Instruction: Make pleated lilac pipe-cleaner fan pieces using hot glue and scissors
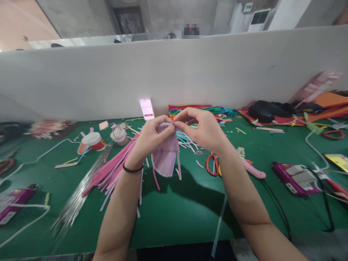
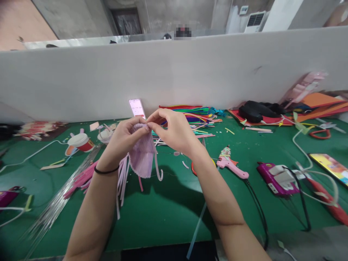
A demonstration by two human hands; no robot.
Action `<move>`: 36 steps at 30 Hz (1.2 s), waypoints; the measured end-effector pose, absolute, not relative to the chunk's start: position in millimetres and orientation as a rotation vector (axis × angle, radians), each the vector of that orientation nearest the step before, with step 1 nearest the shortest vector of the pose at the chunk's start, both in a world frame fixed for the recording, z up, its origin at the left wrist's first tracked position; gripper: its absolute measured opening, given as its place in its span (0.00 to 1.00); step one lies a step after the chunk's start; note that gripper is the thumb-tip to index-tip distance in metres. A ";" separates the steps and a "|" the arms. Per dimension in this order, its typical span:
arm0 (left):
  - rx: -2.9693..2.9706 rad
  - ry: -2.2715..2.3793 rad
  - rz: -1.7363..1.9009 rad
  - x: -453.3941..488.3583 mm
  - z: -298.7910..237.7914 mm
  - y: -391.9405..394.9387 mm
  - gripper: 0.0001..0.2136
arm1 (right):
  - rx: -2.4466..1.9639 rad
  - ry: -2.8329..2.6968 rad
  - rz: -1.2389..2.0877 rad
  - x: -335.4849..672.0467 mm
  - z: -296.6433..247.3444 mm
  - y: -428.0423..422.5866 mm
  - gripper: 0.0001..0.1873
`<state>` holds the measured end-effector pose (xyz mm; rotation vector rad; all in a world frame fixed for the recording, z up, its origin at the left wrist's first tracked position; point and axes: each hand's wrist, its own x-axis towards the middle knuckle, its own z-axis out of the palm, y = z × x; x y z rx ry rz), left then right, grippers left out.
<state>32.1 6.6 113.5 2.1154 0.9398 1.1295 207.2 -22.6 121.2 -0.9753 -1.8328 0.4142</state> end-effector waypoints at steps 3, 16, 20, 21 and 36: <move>2.132 0.927 1.096 31.8 114.9 4.5 0.05 | -0.985 -1.857 0.375 209.0 121.3 -23.1 0.09; 2.089 0.994 1.153 28.8 114.3 12.1 0.04 | -0.953 -1.943 -0.052 199.3 112.8 -20.4 0.07; 2.117 0.986 1.178 27.2 112.8 16.0 0.04 | -0.964 -1.974 -0.130 199.8 114.8 -22.8 0.08; 2.120 0.984 1.184 27.0 112.5 16.4 0.04 | -0.958 -1.981 -0.136 200.1 115.3 -23.2 0.09; 2.099 1.001 1.213 27.1 114.4 13.3 0.05 | -0.958 -1.993 -0.047 198.4 117.4 -28.0 0.09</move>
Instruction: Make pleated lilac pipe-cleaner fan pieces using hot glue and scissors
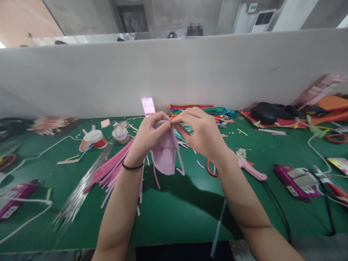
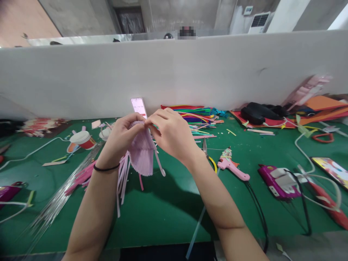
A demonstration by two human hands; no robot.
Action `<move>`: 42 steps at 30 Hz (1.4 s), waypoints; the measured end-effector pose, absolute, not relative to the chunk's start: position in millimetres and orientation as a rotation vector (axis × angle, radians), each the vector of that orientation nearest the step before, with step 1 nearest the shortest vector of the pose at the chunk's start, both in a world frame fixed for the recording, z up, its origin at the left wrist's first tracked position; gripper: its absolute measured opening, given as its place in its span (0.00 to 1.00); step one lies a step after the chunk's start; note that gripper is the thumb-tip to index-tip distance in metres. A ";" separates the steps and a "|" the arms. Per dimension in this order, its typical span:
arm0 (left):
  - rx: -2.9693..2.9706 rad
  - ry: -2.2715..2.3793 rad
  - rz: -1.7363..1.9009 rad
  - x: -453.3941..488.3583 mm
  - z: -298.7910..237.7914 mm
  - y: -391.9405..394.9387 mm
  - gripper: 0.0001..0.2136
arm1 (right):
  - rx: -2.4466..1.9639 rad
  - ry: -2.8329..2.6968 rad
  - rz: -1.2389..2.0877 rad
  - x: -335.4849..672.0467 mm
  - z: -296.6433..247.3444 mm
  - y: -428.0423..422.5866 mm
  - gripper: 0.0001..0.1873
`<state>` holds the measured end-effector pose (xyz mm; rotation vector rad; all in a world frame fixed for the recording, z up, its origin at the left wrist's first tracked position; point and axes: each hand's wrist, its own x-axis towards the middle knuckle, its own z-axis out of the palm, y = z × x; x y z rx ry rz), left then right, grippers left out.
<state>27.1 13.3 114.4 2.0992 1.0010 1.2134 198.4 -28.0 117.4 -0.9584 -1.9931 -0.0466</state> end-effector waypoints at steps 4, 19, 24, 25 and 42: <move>2.135 1.029 1.185 25.9 116.4 10.0 0.05 | -1.007 -1.931 0.171 200.9 118.7 -28.3 0.11; 2.042 0.978 1.250 18.2 123.4 0.8 0.11 | -1.075 -1.816 0.634 221.0 129.1 -30.6 0.24; 2.030 0.991 1.216 12.3 127.3 -2.7 0.11 | -1.013 -1.825 0.804 225.5 132.0 -33.4 0.24; 2.034 0.987 1.208 12.2 128.2 -3.8 0.11 | -1.014 -1.816 0.818 225.8 132.4 -33.6 0.24; 2.071 1.021 1.149 15.3 131.3 -8.2 0.11 | -0.922 -1.718 0.784 213.8 131.4 -35.0 0.22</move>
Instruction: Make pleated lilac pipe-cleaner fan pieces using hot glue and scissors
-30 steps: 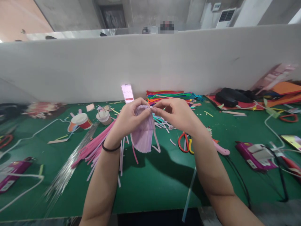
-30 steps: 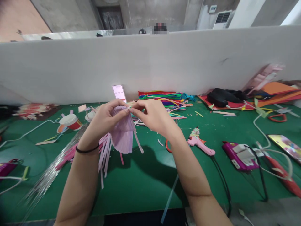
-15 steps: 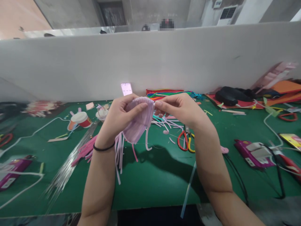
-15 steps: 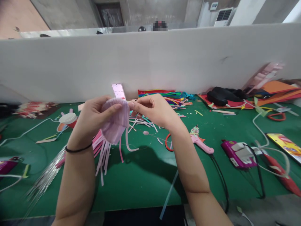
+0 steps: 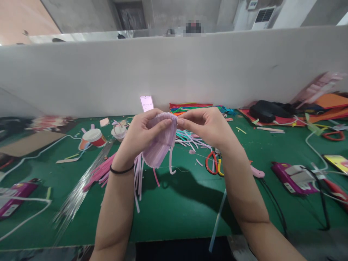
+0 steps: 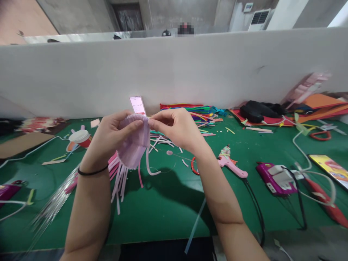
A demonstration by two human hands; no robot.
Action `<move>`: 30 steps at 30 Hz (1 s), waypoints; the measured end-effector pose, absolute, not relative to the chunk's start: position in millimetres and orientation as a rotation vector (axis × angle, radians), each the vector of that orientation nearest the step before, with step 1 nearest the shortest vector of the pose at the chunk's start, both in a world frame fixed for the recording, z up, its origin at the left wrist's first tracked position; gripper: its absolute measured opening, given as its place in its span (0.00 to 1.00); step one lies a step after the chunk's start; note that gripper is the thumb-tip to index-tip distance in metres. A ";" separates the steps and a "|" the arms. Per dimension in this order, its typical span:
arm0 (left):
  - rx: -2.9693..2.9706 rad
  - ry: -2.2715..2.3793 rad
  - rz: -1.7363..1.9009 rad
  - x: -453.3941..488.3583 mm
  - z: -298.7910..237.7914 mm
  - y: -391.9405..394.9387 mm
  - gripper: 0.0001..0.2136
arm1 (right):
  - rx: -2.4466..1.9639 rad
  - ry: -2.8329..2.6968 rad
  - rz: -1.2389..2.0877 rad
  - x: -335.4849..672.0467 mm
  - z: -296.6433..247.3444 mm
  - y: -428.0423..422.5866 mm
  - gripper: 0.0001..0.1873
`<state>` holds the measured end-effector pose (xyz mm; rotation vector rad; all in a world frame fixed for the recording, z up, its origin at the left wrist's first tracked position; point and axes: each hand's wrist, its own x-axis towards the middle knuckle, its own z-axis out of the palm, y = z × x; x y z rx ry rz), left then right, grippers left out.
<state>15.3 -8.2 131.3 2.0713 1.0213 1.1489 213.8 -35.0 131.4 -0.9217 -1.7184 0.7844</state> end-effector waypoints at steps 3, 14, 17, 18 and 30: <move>2.060 1.007 1.153 15.6 131.7 -8.4 0.11 | -0.931 -1.734 0.687 210.7 129.4 -33.3 0.21; 1.936 0.893 1.035 16.2 128.8 -9.1 0.14 | -1.004 -1.746 0.457 205.7 125.5 -30.5 0.16; 1.889 0.884 1.029 17.9 125.5 -6.0 0.13 | -1.005 -1.752 0.464 205.5 123.0 -26.0 0.14; 1.881 0.883 1.031 18.5 124.6 -5.0 0.13 | -1.004 -1.755 0.470 205.6 122.2 -24.6 0.14; 1.747 0.806 0.964 13.8 119.0 4.6 0.16 | -0.977 -1.731 0.529 205.6 117.0 -17.5 0.13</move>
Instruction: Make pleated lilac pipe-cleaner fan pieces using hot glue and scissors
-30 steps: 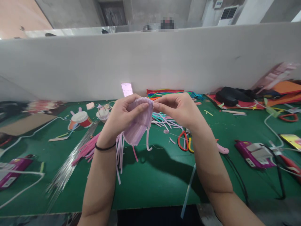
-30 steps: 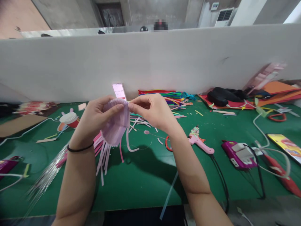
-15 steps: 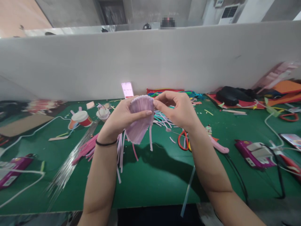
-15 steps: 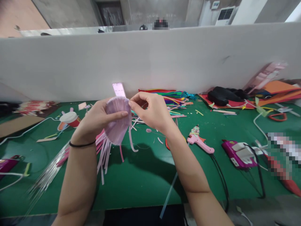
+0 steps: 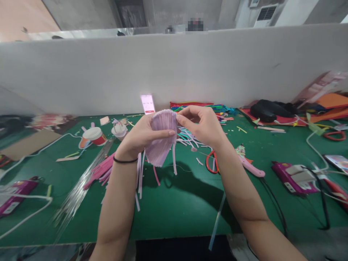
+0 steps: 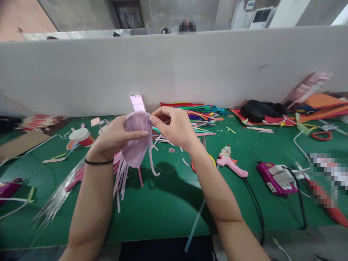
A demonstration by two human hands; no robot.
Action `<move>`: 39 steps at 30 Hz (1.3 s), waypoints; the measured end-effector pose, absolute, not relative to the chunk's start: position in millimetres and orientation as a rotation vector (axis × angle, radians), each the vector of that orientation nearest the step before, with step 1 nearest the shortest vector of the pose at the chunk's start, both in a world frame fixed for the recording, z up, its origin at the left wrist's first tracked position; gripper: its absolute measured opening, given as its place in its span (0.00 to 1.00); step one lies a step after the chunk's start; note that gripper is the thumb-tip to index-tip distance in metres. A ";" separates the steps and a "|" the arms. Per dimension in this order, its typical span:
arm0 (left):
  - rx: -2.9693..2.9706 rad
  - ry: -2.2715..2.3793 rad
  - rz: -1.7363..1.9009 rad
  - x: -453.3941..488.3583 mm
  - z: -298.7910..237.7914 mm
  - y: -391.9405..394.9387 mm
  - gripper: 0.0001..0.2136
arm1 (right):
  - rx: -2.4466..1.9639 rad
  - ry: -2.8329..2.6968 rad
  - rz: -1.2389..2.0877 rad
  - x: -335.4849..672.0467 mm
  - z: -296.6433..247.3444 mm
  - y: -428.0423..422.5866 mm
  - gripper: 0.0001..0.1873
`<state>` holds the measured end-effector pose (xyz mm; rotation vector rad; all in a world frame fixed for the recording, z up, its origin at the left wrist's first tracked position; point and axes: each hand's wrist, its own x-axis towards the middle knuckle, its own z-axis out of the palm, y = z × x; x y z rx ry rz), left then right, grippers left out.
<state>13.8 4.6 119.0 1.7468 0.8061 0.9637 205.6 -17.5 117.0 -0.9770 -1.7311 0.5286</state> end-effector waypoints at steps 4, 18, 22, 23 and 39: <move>1.558 0.677 0.823 4.3 109.9 14.6 0.20 | -0.998 -1.724 0.532 205.1 117.2 -17.7 0.13; 1.814 0.994 0.973 8.5 117.5 14.2 0.12 | -1.026 -1.716 0.475 201.5 111.3 -9.1 0.14; 1.830 1.062 1.039 -5.3 118.5 17.3 0.12 | -1.005 -1.694 0.416 202.7 113.2 -10.0 0.14; 1.805 1.063 1.080 -10.6 118.1 19.0 0.13 | -1.000 -1.665 0.378 202.5 114.0 -11.2 0.15; 1.769 1.067 1.287 -6.5 119.1 15.8 0.10 | -0.931 -1.606 0.940 175.3 104.3 -19.4 0.22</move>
